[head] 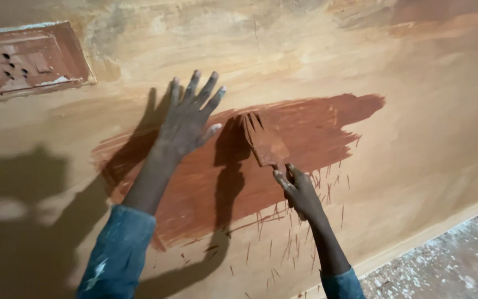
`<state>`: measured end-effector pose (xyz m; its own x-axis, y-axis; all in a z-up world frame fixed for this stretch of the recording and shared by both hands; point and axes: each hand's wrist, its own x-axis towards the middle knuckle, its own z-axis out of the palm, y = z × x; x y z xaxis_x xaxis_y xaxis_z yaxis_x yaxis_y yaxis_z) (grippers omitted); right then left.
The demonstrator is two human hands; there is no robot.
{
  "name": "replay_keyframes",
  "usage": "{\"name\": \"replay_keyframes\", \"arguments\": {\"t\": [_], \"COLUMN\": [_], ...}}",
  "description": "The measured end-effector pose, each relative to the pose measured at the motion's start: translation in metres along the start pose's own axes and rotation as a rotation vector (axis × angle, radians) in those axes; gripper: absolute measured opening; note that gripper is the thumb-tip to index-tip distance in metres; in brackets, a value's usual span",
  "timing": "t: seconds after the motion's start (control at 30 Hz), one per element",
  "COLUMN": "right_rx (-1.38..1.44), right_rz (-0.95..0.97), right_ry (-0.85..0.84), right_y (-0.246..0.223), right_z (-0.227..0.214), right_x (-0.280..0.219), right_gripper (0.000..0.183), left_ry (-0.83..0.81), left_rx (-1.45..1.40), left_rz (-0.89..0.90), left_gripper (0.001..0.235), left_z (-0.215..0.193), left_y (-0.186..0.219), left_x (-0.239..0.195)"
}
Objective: The person paints a wall with reddish-brown paint using a wide brush. They repeatedly dip the brush into a bucket to reload paint and continue applying it in broad horizontal strokes across the wall surface.
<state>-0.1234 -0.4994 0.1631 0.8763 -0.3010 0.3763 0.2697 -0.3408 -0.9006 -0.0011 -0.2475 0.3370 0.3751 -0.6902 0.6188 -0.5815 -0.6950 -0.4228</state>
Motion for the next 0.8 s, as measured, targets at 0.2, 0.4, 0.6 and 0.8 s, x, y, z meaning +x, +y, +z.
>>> {"name": "replay_keyframes", "arguments": {"t": [0.2,0.4,0.6,0.8], "right_rx": [0.124,0.148,0.21,0.199], "right_rz": [0.186,0.443,0.485,0.941], "right_ry": [-0.04,0.027,0.13,0.173], "right_y": [0.031,0.136,0.256,0.308], "right_z": [-0.027,-0.059,-0.093,-0.162], "right_x": [-0.07,-0.169,-0.309,-0.413], "right_gripper": [0.036,0.044,0.063,0.068], "left_ry": [0.174,0.157,-0.07,-0.112], "left_rx": [-0.099,-0.314,-0.43,-0.761], "left_rz": [-0.135,-0.233,-0.446,-0.681], "left_gripper": [0.076,0.079,0.085,0.079], "left_z": [0.025,0.098,0.127,0.125], "left_y": [0.022,0.112,0.234,0.328], "left_x": [-0.102,-0.243,-0.386,-0.502]}}
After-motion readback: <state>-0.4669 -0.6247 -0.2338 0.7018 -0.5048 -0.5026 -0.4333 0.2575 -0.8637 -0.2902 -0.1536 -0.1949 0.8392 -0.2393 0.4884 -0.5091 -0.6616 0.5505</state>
